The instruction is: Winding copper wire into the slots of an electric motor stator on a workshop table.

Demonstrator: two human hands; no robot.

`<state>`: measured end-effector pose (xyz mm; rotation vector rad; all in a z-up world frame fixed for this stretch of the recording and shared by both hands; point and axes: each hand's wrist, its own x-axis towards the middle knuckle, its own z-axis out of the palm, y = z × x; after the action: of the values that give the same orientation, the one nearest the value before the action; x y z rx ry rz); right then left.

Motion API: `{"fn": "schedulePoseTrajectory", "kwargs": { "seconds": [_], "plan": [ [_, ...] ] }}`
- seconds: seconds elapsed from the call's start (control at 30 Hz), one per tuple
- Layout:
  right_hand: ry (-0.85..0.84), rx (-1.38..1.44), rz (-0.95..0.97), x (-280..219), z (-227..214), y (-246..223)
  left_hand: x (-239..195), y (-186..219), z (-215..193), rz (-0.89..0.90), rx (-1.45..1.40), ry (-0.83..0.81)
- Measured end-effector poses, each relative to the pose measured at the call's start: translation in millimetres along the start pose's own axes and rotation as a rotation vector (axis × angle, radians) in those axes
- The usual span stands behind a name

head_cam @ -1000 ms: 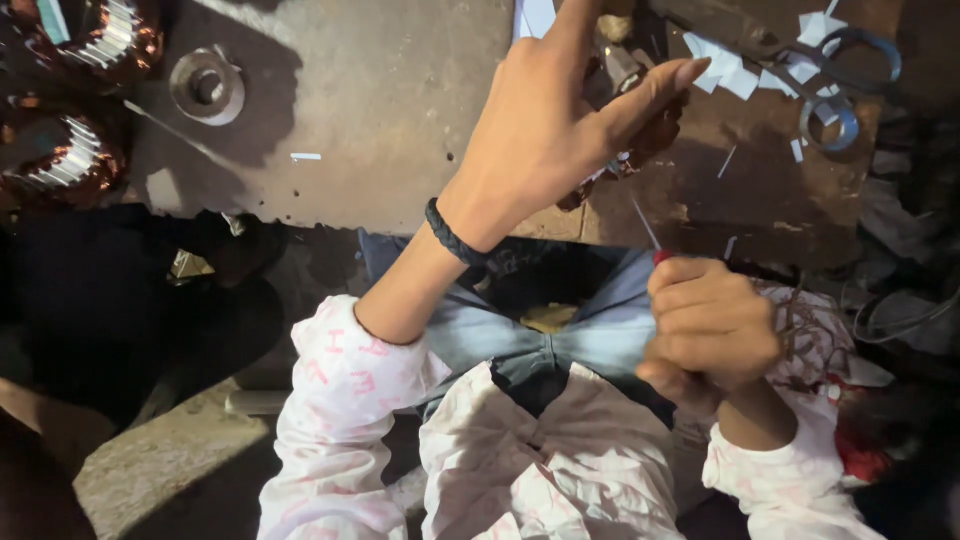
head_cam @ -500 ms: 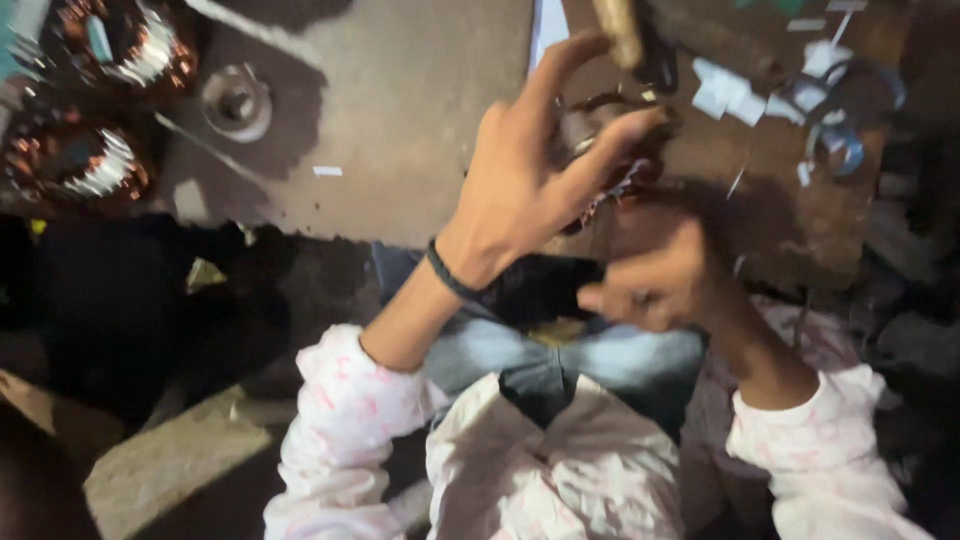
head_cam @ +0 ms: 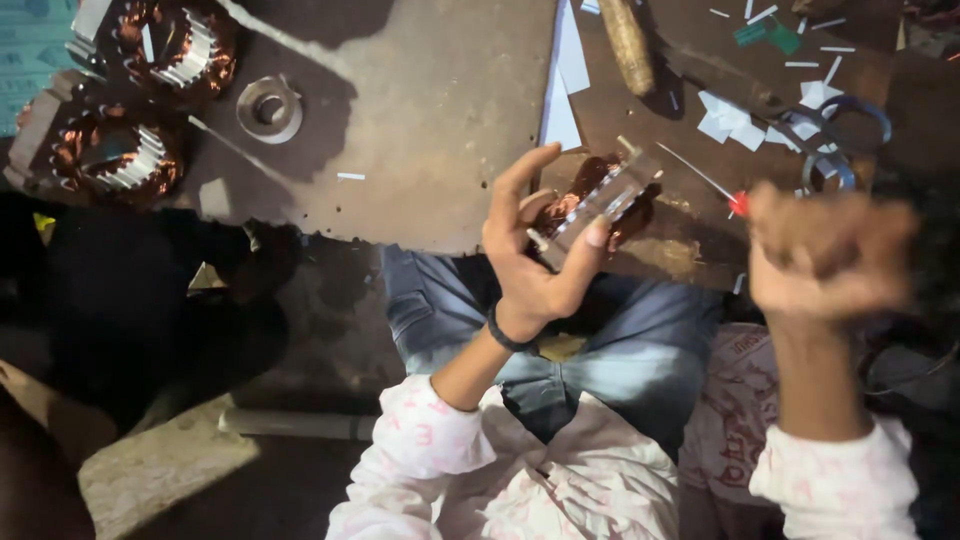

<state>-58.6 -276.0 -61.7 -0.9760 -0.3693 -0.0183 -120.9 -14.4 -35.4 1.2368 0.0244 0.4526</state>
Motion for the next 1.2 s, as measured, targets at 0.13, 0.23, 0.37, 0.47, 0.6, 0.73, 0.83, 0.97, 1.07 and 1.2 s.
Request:
{"fn": "schedulePoseTrajectory", "kwargs": {
  "seconds": [0.13, 0.23, 0.37, 0.47, 0.6, 0.73, 0.83, 0.97, 1.07, 1.2],
  "plan": [
    [-0.022, -0.068, 0.233, 38, 25, 20, 3, 2, -6, 0.152, 0.196, -0.051],
    [0.044, -0.371, 0.254, 47, 46, 20, 6, 12, -19, 0.074, 0.225, -0.14],
    [-0.064, -0.909, 0.083, 36, 52, 9, 15, 18, -30, 0.07, 0.26, -0.333],
    [-0.173, -1.368, -0.056, 35, 98, -19, 15, 17, -35, 0.082, 0.251, -0.371],
    [-0.194, -1.36, 0.087, 32, 89, -10, 12, 10, -21, 0.052, 0.185, -0.376],
    [-0.265, -1.338, 0.021, 55, 89, 5, 15, 13, -4, -0.122, 0.096, -0.166],
    [-0.195, -1.29, 0.004, 57, 94, 0, 32, 15, -4, -0.148, -0.023, -0.1],
    [-0.034, -1.245, -0.186, 16, 86, 4, 41, 7, -14, -0.05, 0.048, -0.119],
    [-0.076, -1.268, -0.176, -10, 101, 7, 39, 4, -15, -0.052, 0.037, -0.131],
    [-0.191, -1.273, -0.128, -14, 137, 11, 40, 1, -14, -0.159, -0.028, -0.102]
  ]
}}
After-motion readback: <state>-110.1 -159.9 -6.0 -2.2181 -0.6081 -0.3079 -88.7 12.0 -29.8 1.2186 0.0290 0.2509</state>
